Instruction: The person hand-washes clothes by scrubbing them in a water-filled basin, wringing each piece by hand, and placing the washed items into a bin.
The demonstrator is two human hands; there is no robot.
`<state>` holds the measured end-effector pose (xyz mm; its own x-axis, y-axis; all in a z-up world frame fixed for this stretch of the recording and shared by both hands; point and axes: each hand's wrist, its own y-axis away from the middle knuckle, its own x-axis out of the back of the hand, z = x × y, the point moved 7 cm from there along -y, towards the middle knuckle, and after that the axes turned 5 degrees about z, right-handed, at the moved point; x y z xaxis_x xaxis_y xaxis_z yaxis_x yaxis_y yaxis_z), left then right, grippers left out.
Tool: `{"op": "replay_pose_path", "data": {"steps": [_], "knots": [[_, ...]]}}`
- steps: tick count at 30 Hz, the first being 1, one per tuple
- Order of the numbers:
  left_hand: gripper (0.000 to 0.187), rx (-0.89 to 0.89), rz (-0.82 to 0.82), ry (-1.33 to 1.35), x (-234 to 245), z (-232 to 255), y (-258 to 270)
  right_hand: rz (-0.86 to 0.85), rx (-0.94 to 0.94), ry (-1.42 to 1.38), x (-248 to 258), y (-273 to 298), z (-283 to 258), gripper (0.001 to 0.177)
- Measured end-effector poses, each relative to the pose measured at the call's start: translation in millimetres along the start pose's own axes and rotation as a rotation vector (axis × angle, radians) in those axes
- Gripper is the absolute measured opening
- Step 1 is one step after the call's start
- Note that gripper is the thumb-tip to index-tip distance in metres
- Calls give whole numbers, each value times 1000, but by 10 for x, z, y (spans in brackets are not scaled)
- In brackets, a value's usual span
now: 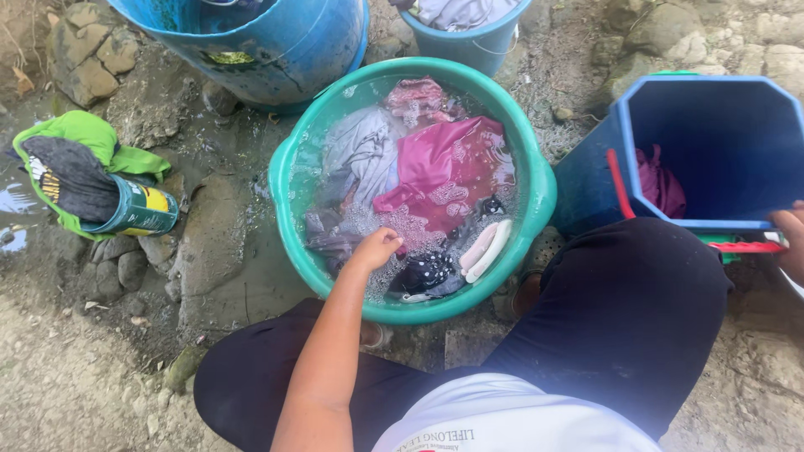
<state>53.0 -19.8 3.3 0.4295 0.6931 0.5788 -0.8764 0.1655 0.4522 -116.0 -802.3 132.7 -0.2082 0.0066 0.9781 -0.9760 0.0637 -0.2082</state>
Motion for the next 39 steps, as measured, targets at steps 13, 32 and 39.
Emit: {"op": "replay_pose_path", "data": {"steps": [13, 32, 39], "knots": [[48, -279, 48, -440, -547, 482, 274, -592, 70, -169, -50, -687, -745, 86], [24, -223, 76, 492, 371, 1157, -177, -652, 447, -591, 932, -2219, -5559, 77], [23, -455, 88, 1649, 1991, 2155, 715, -55, 192, -466, -423, -2045, -5343, 102]]}}
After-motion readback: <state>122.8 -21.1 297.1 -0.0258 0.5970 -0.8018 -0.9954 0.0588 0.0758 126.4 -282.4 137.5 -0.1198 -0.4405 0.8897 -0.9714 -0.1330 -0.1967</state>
